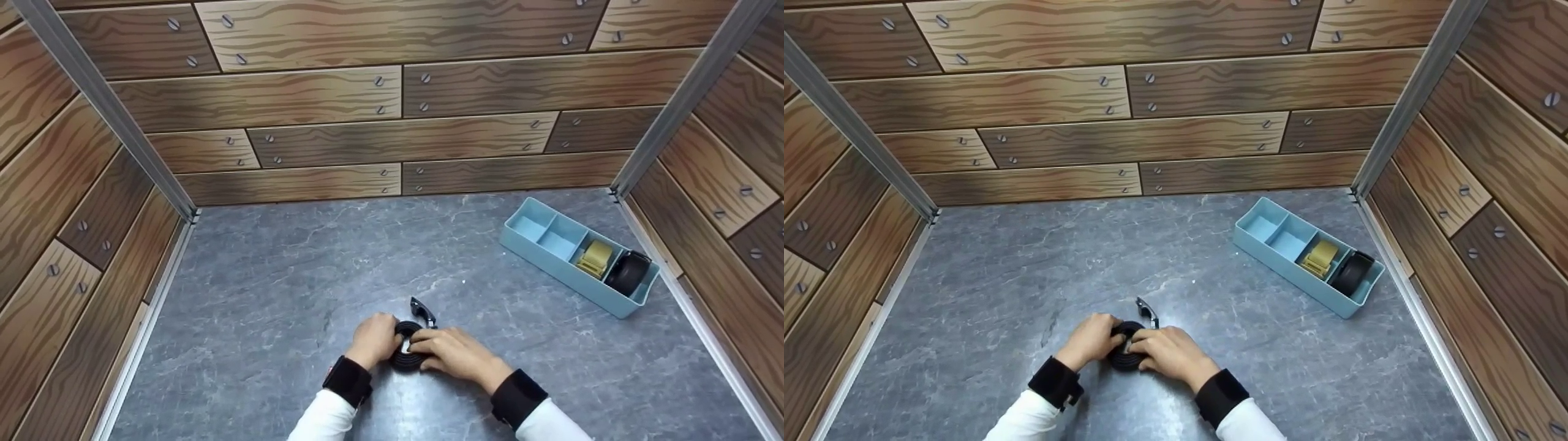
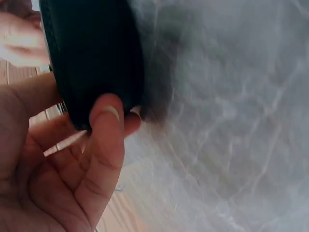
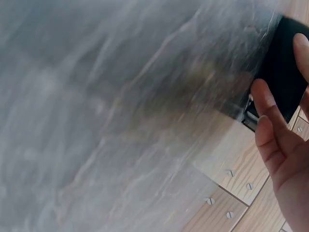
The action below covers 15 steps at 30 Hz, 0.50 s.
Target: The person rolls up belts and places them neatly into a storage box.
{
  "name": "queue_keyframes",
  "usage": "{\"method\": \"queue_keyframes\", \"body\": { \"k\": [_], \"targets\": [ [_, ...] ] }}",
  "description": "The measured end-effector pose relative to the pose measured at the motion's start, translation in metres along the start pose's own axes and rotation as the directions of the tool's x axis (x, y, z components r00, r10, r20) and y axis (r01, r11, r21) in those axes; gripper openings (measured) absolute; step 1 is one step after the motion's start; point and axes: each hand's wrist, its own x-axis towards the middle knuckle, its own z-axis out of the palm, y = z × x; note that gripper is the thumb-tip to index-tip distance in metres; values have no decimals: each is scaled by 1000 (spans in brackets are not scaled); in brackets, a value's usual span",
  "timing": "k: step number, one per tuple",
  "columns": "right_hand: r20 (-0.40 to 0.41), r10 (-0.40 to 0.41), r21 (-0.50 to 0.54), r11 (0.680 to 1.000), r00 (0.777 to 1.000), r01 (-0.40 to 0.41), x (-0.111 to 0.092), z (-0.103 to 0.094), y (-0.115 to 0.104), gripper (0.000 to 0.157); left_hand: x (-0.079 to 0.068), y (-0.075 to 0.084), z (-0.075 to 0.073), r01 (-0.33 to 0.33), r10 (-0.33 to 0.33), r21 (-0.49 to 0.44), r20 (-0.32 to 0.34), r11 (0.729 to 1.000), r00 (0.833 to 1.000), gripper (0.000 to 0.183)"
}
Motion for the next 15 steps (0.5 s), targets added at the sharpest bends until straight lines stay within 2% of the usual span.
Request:
{"method": "queue_keyframes", "body": {
  "k": [5,10,12,15],
  "targets": [
    [-6,-33,-53,998,999,32,0,0,1,35,2,1,-3,-15,14,40,43,999,999,18],
    [-35,-57,-74,996,998,54,1,0,0,32,0,-1,0,-63,62,73,14,995,998,16],
    [-37,-58,-60,997,998,56,2,-2,1,32,-1,-3,3,-79,80,62,-3,995,997,17],
    [-15,-37,-11,999,999,37,3,-8,0,34,-4,-6,4,-84,84,-15,-24,996,996,19]
  ]
}}
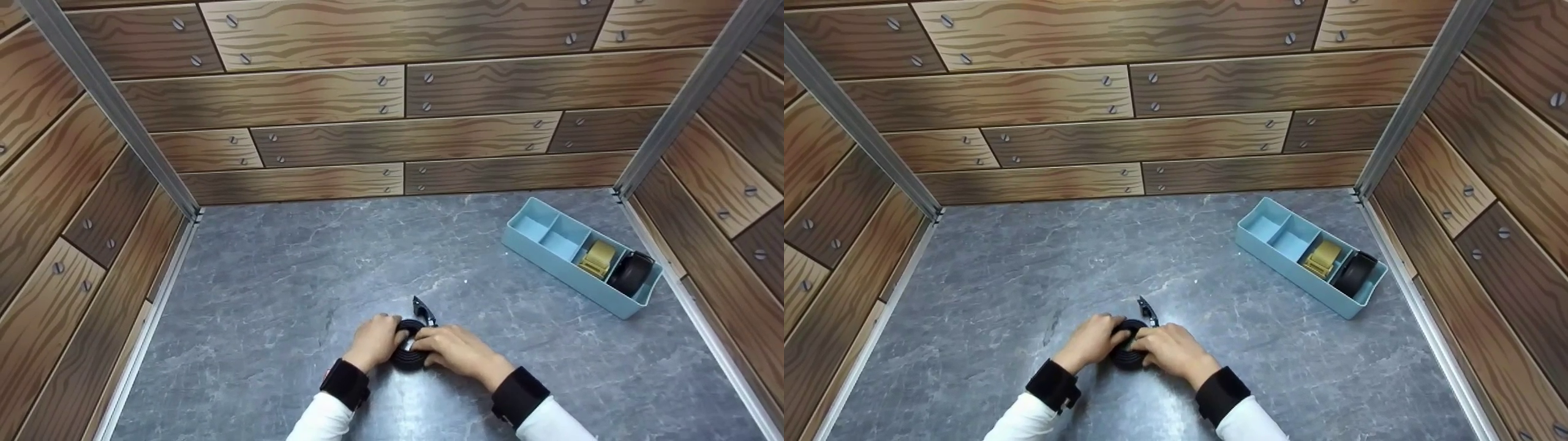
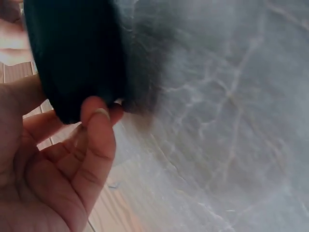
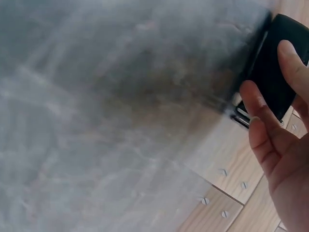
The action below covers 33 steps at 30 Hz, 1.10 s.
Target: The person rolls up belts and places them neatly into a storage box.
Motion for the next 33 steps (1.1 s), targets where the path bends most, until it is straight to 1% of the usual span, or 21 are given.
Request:
{"method": "queue_keyframes", "body": {
  "k": [2,4,7,10,13,15,17,19,20,23,24,26,27,29,31,33],
  "targets": [
    [27,29,45,999,999,-30,0,-7,0,36,-2,-1,-1,-7,6,-63,-23,998,1000,24],
    [52,62,98,993,997,-67,0,-16,0,37,-4,-2,-4,-32,26,-107,-56,994,998,29],
    [74,99,185,976,992,-111,0,-29,3,38,-6,-2,-9,-98,83,-133,-114,986,990,29],
    [84,111,275,952,990,-130,1,-41,5,38,-8,-2,-15,-172,150,-175,-133,969,980,31],
    [111,130,367,916,985,-162,1,-50,7,37,-10,-2,-21,-250,230,-231,-110,940,967,39],
    [138,148,425,884,979,-194,1,-57,7,37,-11,-2,-25,-305,290,-250,-94,919,952,42],
    [163,167,487,843,972,-227,1,-64,7,36,-10,-2,-26,-360,344,-255,-104,897,933,44],
    [188,176,541,803,966,-251,1,-71,8,36,-9,-1,-26,-396,372,-251,-141,883,918,44],
    [197,177,563,785,964,-259,1,-74,8,35,-9,-1,-26,-410,379,-251,-165,877,911,44],
    [217,174,631,726,960,-274,0,-81,10,32,-8,2,-28,-444,389,-263,-236,857,891,32],
    [223,174,643,713,959,-278,-1,-83,10,31,-8,3,-29,-451,389,-275,-250,849,886,29],
    [222,172,676,683,960,-278,-3,-87,10,29,-7,4,-32,-470,399,-310,-268,826,877,24],
    [219,174,690,668,960,-278,-4,-89,9,28,-6,4,-34,-475,400,-330,-273,816,875,22],
    [209,182,709,649,961,-276,-5,-92,7,28,-6,5,-37,-474,391,-383,-278,792,878,21],
    [185,199,726,632,962,-270,-6,-95,2,30,-6,5,-40,-463,371,-441,-281,769,885,20],
    [134,220,734,633,966,-246,-7,-99,-4,33,-5,5,-43,-446,345,-493,-287,747,894,22]
  ]
}}
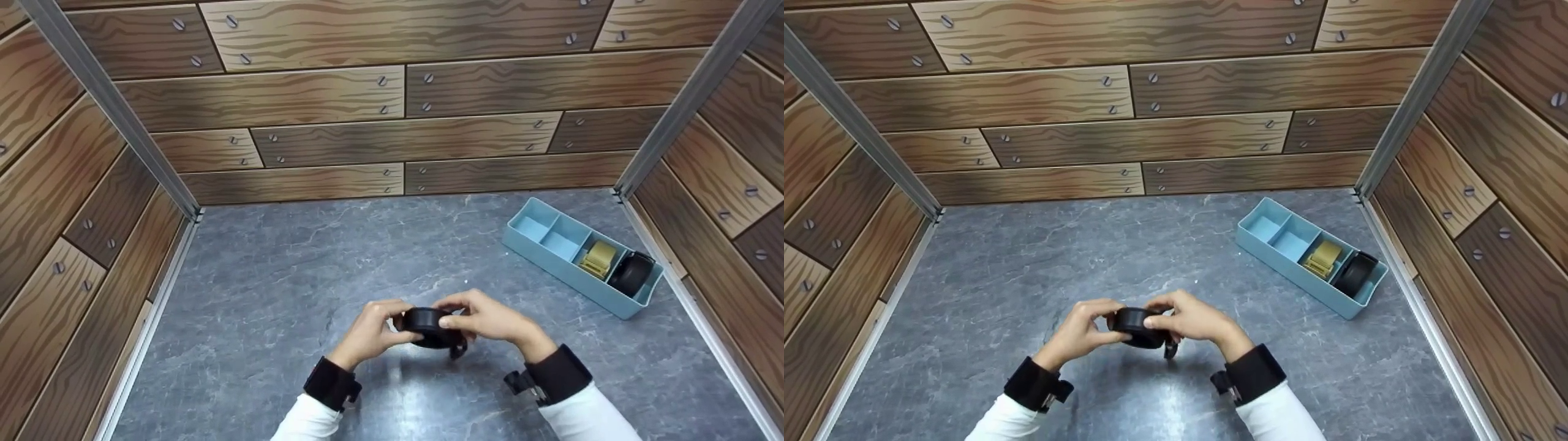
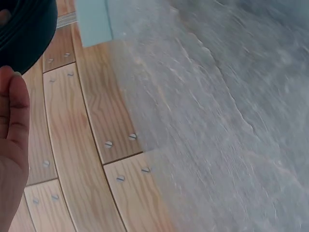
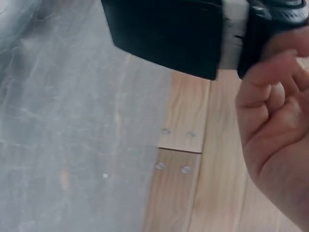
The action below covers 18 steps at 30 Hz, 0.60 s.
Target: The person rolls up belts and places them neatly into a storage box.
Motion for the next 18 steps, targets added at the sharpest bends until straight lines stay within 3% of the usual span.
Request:
{"method": "queue_keyframes", "body": {
  "k": [3,5,9,11,14,18],
  "targets": [
    [-100,-94,-39,995,991,90,-2,3,-9,34,1,3,-3,29,-32,-84,-37,996,999,25],
    [-170,-193,-111,978,966,175,-3,5,-12,32,3,5,-5,44,-51,-127,-59,991,997,28],
    [-246,-389,-360,887,888,289,-4,7,-13,25,5,8,-8,73,-88,-166,-81,983,993,33],
    [-243,-433,-443,845,868,298,-4,8,-13,27,6,8,-8,87,-102,-167,-88,982,991,35],
    [-204,-445,-467,827,872,312,-6,7,-13,32,6,9,-7,111,-128,-168,-94,980,987,35],
    [-154,-408,-419,852,900,314,-8,5,-17,42,5,7,-7,146,-164,-195,-79,970,983,34]
  ]
}}
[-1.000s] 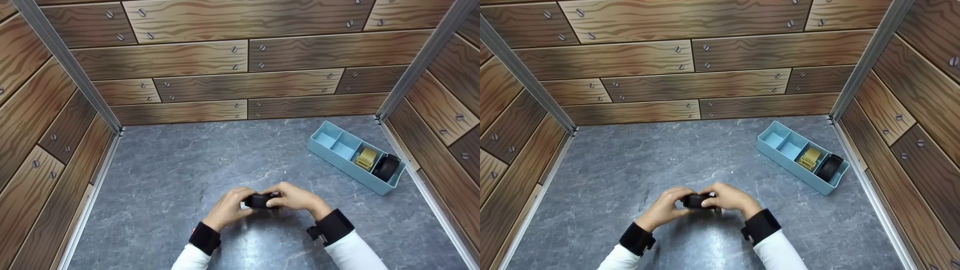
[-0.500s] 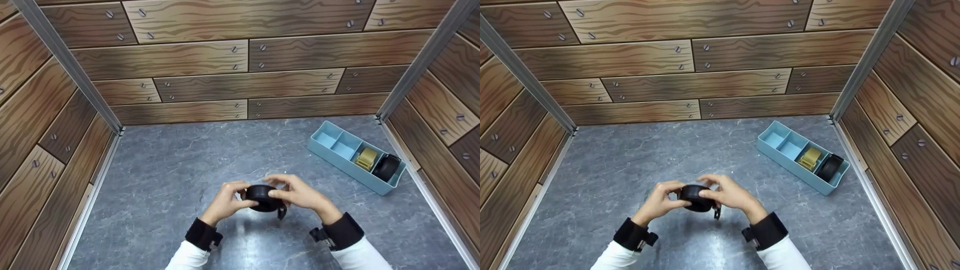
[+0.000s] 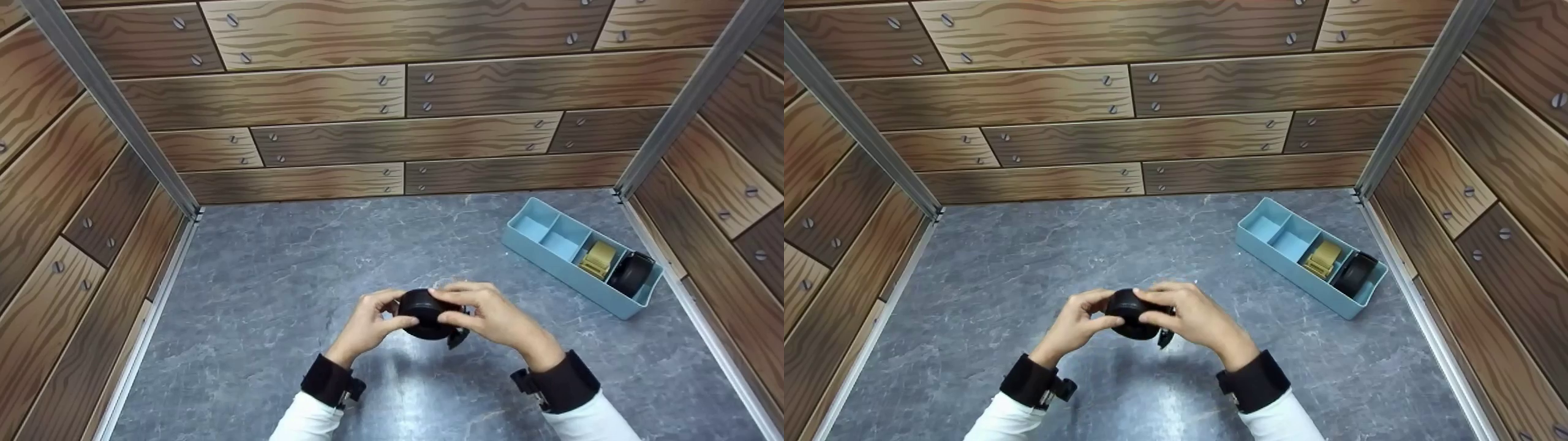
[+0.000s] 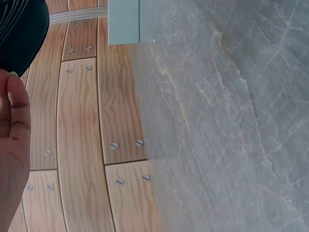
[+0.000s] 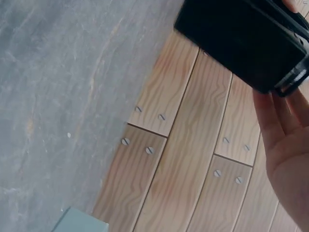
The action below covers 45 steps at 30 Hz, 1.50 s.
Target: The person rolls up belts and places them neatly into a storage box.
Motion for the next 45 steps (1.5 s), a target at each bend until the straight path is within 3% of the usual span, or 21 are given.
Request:
{"method": "queue_keyframes", "body": {
  "k": [9,14,19,26,29,32,35,38,45],
  "targets": [
    [22,71,-102,992,997,-68,1,1,-6,52,-1,-3,1,82,-82,0,-2,997,997,34],
    [8,80,-35,996,997,-79,0,3,0,50,0,15,-2,103,-103,-26,27,994,994,34],
    [-1,115,55,992,993,-114,-2,5,5,48,0,29,-5,83,-79,-61,64,995,995,31],
    [-9,125,62,990,992,-124,-5,8,10,44,3,-7,6,124,-122,-28,44,992,992,33],
    [-25,158,50,986,987,-156,-6,8,12,43,6,-11,11,121,-122,18,32,992,992,34],
    [-36,205,36,978,978,-204,-7,8,16,43,9,-12,15,97,-104,124,48,987,993,38],
    [-58,264,3,965,963,-264,-9,7,22,44,11,-12,17,91,-117,268,84,959,990,43],
    [-97,329,-25,943,939,-333,-13,5,29,45,9,-12,19,96,-158,408,119,908,980,47],
    [-244,458,-104,864,855,-493,-21,-9,44,46,-3,-19,20,53,-178,698,108,714,978,50]
  ]
}}
